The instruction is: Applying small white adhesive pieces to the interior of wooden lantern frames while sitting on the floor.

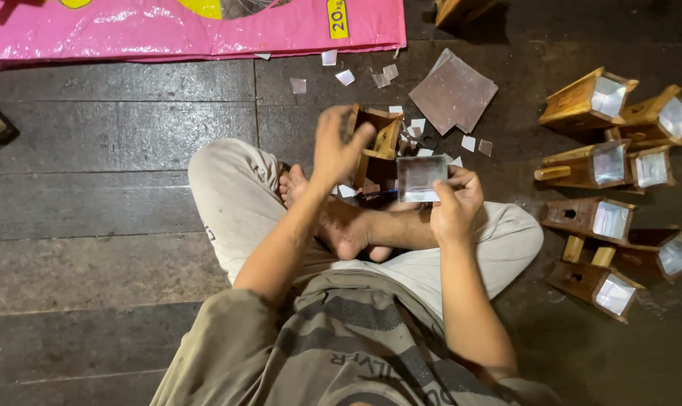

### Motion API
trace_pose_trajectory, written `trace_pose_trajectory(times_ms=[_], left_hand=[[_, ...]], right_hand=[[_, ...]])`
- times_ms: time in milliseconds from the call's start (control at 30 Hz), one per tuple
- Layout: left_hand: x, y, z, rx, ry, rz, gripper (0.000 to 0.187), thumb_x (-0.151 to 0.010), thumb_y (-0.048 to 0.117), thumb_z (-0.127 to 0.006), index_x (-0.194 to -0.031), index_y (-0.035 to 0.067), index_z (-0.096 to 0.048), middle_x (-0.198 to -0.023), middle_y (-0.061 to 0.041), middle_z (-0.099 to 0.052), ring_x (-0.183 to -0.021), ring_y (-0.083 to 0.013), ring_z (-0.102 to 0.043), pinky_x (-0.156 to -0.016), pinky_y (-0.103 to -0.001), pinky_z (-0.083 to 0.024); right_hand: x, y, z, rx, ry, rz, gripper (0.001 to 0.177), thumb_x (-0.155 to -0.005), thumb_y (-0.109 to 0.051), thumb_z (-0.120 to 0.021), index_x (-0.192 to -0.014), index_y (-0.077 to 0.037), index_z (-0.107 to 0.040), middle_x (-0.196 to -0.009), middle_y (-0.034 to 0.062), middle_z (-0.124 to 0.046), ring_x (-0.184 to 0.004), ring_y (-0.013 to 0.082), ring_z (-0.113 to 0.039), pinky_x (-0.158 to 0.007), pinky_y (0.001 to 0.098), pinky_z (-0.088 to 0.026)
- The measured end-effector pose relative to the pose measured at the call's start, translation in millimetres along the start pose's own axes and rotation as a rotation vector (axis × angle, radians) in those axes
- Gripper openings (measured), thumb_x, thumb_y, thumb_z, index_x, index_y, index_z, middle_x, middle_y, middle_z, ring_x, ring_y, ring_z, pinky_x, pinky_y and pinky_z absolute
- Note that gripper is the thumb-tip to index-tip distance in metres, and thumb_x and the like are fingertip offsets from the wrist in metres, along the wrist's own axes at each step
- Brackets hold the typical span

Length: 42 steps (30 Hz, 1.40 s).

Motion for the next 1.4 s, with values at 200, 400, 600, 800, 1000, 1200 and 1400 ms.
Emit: trace_pose_trajectory(times_ms=[200, 400, 600, 800, 1000, 1200, 1400], left_hand=[[86, 119, -20, -0.140, -0.179, -0.864, 0.059, -0.079, 0.023, -0.080, -0.134, 0.009, -0.063, -0.123, -0.023, -0.067, -0.115, -0.0458, -0.067, -0.095, -0.056, -0.054], [100, 109, -15, -0.233, 0.101, -0.869, 0.010, -0.095, 0.023, -0.060, -0.097, 0.029, -0.067, -0.090, 0.010, -0.067, -0.079, -0.0159, -0.072, -0.068, -0.028, -0.059], [119, 111, -5, -0.040, 0.021, -0.873, 0.030, -0.080, 0.019, -0.080, -0.108, 0.022, -0.070, -0.100, 0.001, -0.066, -0.089, -0.0245, -0.071, -0.078, -0.037, -0.060], [121, 84, -10, 0.002, 0.062, -0.890, 0.022, -0.077, 0.012, -0.074, -0.097, 0.021, -0.069, -0.093, 0.000, -0.063, -0.081, -0.0270, -0.069, -0.075, -0.037, -0.058], [120, 66, -29, 0.033, -0.008, -0.810, 0.021, -0.071, 0.004, -0.071, -0.085, 0.013, -0.057, -0.088, -0.005, -0.060, -0.079, -0.0316, -0.067, -0.072, -0.037, -0.058], [126, 82, -38, -0.048, -0.078, -0.765, 0.028, -0.069, -0.001, -0.064, -0.092, 0.010, -0.053, -0.083, -0.009, -0.047, -0.074, -0.0311, -0.051, -0.068, -0.042, -0.040], [128, 66, -62, -0.091, -0.124, -0.669, 0.022, -0.075, 0.009, -0.062, -0.094, 0.013, -0.052, -0.089, -0.008, -0.057, -0.081, -0.0345, -0.063, -0.066, -0.048, -0.048]], right_hand=[[29, -80, -48, 0.516, -0.206, 0.522, 0.026, -0.083, 0.007, -0.077, -0.079, -0.004, -0.054, -0.106, 0.0167, -0.068, -0.103, 0.0296, -0.066, -0.086, 0.0333, -0.049], [60, -139, -91, 0.679, -0.309, 0.795, 0.026, -0.083, -0.003, -0.084, -0.078, -0.004, -0.059, -0.105, 0.0171, -0.074, -0.097, 0.0338, -0.073, -0.083, 0.0411, -0.057], [80, -172, -114, 0.636, -0.471, 0.971, 0.037, -0.088, -0.007, -0.080, -0.113, 0.014, -0.062, -0.103, 0.0242, -0.073, -0.094, 0.0392, -0.071, -0.081, 0.0460, -0.060], [90, -172, -127, 0.698, -0.509, 1.039, 0.024, -0.086, 0.007, -0.077, -0.107, 0.015, -0.068, -0.094, 0.0231, -0.075, -0.082, 0.0390, -0.072, -0.074, 0.0460, -0.061], [81, -149, -115, 0.731, -0.504, 0.940, 0.009, -0.095, 0.007, -0.070, -0.102, 0.006, -0.073, -0.091, 0.0142, -0.074, -0.079, 0.0339, -0.072, -0.073, 0.0423, -0.059], [49, -77, -42, 0.521, -0.520, 0.307, 0.049, -0.097, 0.014, -0.068, -0.142, 0.015, -0.046, -0.123, 0.0383, -0.063, -0.108, 0.0382, -0.068, -0.078, 0.0349, -0.056], [50, -87, -35, 0.658, -0.513, 0.359, 0.018, -0.111, 0.016, -0.070, -0.128, 0.020, -0.064, -0.114, 0.0295, -0.069, -0.104, 0.0305, -0.070, -0.094, 0.0348, -0.056]])
Point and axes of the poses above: each hand's wrist, its own x-axis away from the middle knuckle, its own z-axis out of the back of the hand, y = z × x, the point moved 9 cm from there along -x, towards the middle knuckle
